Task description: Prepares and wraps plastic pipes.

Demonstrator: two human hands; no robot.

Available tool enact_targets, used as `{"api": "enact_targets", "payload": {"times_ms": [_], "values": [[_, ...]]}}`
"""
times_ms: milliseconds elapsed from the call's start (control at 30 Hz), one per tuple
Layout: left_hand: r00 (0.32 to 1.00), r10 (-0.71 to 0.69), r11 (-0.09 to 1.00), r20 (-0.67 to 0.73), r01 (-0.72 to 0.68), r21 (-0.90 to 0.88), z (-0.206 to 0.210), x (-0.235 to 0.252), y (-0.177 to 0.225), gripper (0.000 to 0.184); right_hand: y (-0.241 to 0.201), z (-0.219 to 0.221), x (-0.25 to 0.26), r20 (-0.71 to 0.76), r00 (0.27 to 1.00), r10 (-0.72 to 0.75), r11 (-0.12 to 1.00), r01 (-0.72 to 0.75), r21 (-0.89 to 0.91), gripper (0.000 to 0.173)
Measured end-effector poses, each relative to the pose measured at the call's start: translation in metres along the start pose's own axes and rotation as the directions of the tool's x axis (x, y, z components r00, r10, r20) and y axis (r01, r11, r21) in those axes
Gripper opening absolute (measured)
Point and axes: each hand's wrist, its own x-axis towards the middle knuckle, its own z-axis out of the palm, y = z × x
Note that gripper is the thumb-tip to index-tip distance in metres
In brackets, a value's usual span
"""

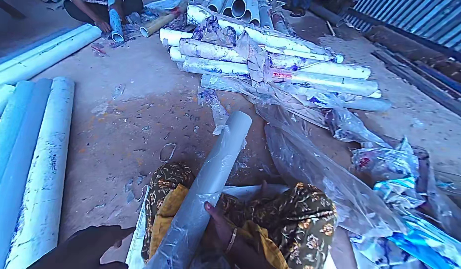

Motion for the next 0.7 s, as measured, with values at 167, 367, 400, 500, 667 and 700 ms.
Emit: {"api": "enact_targets", "payload": {"times_ms": [167, 367, 400, 500, 667, 700], "values": [[0.888, 0.131, 0.895, -0.442, -0.297, -0.332, -0.060, 0.148, 0.066, 0.088, 0.001, 0.011, 0.003, -0.026, 0.999, -0.036, 0.990, 0.032, -0.137, 0.085], [0.817, -0.092, 0.628, -0.570, -0.396, -0.670, -0.063, 0.252, 0.101, 0.040, -0.022, -0.004, -0.003, -0.131, 0.991, 0.022, 0.982, -0.046, -0.185, 0.057], [0.816, -0.108, 0.615, -0.568, -0.394, -0.683, -0.063, 0.253, 0.099, 0.040, -0.031, -0.009, -0.003, -0.191, 0.981, -0.024, 0.984, -0.011, -0.180, 0.055], [0.781, -0.130, 0.582, -0.610, -0.438, -0.685, -0.056, 0.248, 0.100, 0.034, -0.076, -0.023, 0.015, -0.409, 0.894, -0.184, 0.980, 0.137, -0.142, 0.060], [0.712, -0.095, 0.735, -0.695, -0.421, -0.532, -0.044, 0.231, 0.122, 0.043, -0.158, -0.036, 0.077, -0.360, 0.859, -0.364, 0.931, 0.338, -0.134, 0.058], [0.691, -0.094, 0.783, -0.716, -0.393, -0.482, -0.042, 0.227, 0.129, 0.038, -0.163, -0.031, 0.087, -0.338, 0.861, -0.380, 0.924, 0.369, -0.097, 0.051]]}}
